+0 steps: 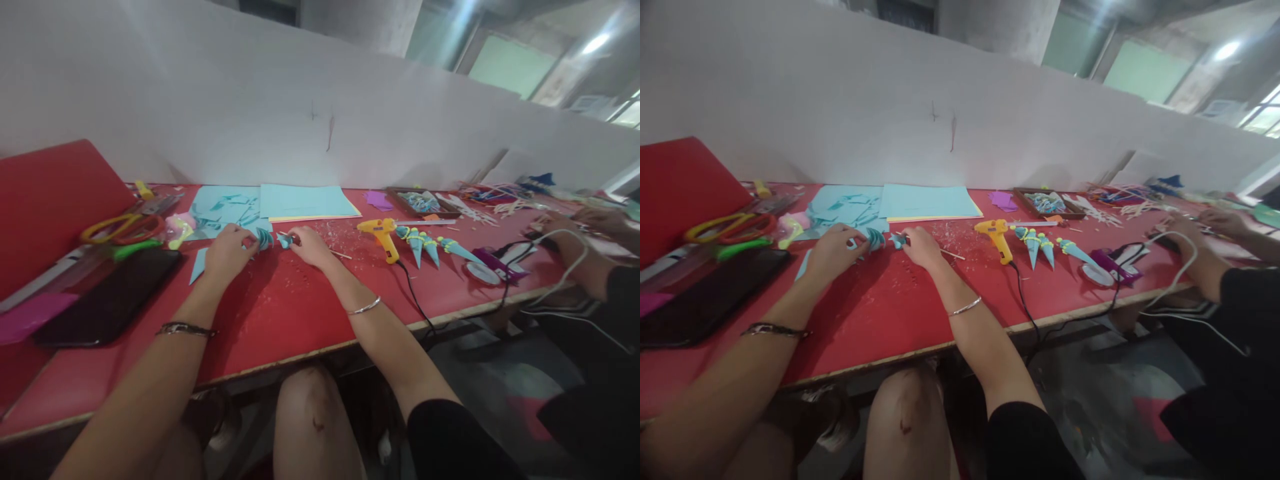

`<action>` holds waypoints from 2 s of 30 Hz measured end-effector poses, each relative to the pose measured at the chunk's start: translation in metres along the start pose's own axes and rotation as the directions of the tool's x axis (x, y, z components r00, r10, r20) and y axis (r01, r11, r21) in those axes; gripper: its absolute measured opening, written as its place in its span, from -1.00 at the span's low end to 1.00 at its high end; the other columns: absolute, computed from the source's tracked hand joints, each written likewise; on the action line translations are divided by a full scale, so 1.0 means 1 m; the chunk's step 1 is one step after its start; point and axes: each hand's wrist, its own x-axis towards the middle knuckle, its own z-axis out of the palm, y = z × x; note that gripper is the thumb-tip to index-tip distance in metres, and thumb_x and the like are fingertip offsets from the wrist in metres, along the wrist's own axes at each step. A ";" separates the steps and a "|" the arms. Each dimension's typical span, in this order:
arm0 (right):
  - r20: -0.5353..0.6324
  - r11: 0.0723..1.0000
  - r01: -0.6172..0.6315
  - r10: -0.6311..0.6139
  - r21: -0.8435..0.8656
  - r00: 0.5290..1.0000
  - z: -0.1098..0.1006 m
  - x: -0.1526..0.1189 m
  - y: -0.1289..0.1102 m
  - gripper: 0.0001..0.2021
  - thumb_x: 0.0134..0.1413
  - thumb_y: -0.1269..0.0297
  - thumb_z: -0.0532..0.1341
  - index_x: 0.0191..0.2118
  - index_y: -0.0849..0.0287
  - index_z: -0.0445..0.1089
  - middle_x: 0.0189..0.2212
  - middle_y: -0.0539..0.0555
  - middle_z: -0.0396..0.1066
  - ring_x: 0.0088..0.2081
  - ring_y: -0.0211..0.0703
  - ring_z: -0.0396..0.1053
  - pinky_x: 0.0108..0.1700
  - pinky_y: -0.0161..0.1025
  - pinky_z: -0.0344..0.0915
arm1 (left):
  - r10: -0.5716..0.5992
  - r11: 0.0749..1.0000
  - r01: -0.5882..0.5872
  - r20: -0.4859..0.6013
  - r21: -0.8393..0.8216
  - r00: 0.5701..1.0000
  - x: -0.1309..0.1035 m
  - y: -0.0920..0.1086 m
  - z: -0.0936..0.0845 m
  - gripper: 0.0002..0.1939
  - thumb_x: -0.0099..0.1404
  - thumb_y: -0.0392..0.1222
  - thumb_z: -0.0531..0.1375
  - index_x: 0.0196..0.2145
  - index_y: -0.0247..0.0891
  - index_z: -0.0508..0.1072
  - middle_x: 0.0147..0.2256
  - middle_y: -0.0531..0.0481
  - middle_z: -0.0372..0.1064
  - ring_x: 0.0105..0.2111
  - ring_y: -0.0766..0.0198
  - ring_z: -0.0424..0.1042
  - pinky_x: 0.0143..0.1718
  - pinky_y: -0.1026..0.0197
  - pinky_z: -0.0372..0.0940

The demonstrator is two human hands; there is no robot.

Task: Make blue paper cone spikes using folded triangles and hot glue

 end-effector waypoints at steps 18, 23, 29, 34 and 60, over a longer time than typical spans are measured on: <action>-0.348 0.986 0.151 -0.120 0.066 0.930 -0.023 -0.007 -0.028 -0.83 0.07 0.45 0.02 -0.30 0.17 0.34 -0.28 0.05 0.34 -0.24 -0.24 0.29 -0.20 -0.33 0.18 | 0.159 0.963 -0.182 -0.126 -0.198 0.979 0.000 0.028 -0.017 -0.84 0.21 -0.20 0.03 -0.43 -0.23 0.37 -0.41 0.00 0.29 -0.46 0.33 0.27 -0.34 0.26 0.21; -0.254 0.969 0.221 -0.242 -0.108 0.937 -0.026 -0.014 -0.039 -0.79 0.17 0.39 -0.02 -0.22 0.14 0.34 -0.17 0.05 0.33 -0.19 -0.24 0.30 -0.28 -0.34 0.14 | 0.181 0.958 -0.186 -0.044 -0.217 0.983 -0.002 0.031 -0.017 -0.78 0.22 -0.10 0.04 -0.44 -0.23 0.40 -0.47 0.02 0.34 -0.50 0.33 0.25 -0.40 0.27 0.17; -0.183 0.941 0.245 -0.290 -0.233 0.939 -0.026 -0.016 -0.046 -0.80 0.19 0.38 -0.03 -0.20 0.15 0.31 -0.15 0.07 0.31 -0.23 -0.24 0.29 -0.38 -0.34 0.11 | 0.176 0.934 -0.180 -0.041 -0.309 0.984 0.001 0.025 -0.010 -0.69 0.24 -0.02 0.01 -0.45 -0.26 0.41 -0.53 0.03 0.36 -0.55 0.35 0.25 -0.48 0.30 0.13; -0.212 0.948 0.295 -0.315 -0.123 0.925 -0.020 -0.015 -0.046 -0.88 0.16 0.33 -0.01 -0.27 0.17 0.24 -0.23 0.09 0.31 -0.26 -0.23 0.30 -0.37 -0.33 0.17 | 0.194 0.928 -0.234 -0.161 -0.290 0.968 0.003 0.020 -0.005 -0.73 0.21 -0.06 0.05 -0.49 -0.25 0.41 -0.57 0.05 0.32 -0.59 0.37 0.21 -0.52 0.32 0.10; -0.243 0.698 0.236 -0.090 0.676 0.966 -0.008 -0.001 -0.028 -0.73 -0.11 0.09 0.23 -0.32 0.13 0.27 -0.32 0.02 0.34 -0.26 -0.26 0.35 -0.15 -0.24 0.35 | 0.285 0.955 -0.289 -0.076 -0.061 0.956 0.002 0.018 -0.010 -0.72 0.24 -0.09 0.01 -0.51 -0.22 0.41 -0.49 0.00 0.35 -0.49 0.31 0.30 -0.47 0.28 0.12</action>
